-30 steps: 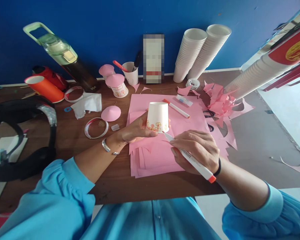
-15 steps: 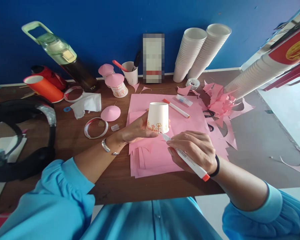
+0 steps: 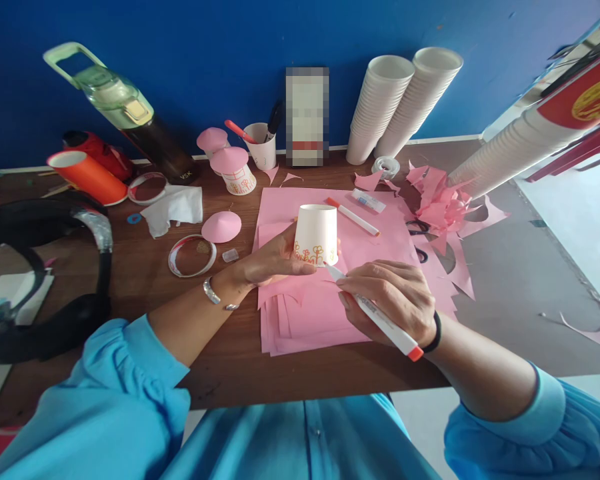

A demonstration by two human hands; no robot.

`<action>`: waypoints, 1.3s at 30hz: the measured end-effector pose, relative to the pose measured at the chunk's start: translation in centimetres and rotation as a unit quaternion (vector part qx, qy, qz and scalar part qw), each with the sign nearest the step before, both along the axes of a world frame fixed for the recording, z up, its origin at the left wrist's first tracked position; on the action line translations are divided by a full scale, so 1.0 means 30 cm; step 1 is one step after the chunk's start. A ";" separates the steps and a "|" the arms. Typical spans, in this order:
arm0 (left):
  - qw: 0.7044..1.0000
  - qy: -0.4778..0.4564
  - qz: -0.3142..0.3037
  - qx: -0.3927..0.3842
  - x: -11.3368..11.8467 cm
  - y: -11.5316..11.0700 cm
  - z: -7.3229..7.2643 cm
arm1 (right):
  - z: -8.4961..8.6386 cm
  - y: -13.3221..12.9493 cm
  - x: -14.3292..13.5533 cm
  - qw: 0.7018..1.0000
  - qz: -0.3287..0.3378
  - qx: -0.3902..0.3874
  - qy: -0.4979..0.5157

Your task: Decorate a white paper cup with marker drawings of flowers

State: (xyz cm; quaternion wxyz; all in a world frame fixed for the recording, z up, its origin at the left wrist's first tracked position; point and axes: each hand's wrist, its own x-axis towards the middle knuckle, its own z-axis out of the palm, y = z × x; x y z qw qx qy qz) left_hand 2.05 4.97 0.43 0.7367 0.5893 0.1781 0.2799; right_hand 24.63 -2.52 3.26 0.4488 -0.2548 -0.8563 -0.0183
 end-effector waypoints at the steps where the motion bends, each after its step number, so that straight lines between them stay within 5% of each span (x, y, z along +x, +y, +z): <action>1: 1.000 0.002 0.001 -0.002 0.000 0.000 0.001 | 0.000 0.000 0.000 1.000 -0.003 0.001 0.001; 39: 1.000 0.002 -0.004 0.015 -0.001 0.007 -0.006 | 0.003 0.006 0.000 1.000 -0.005 -0.013 0.004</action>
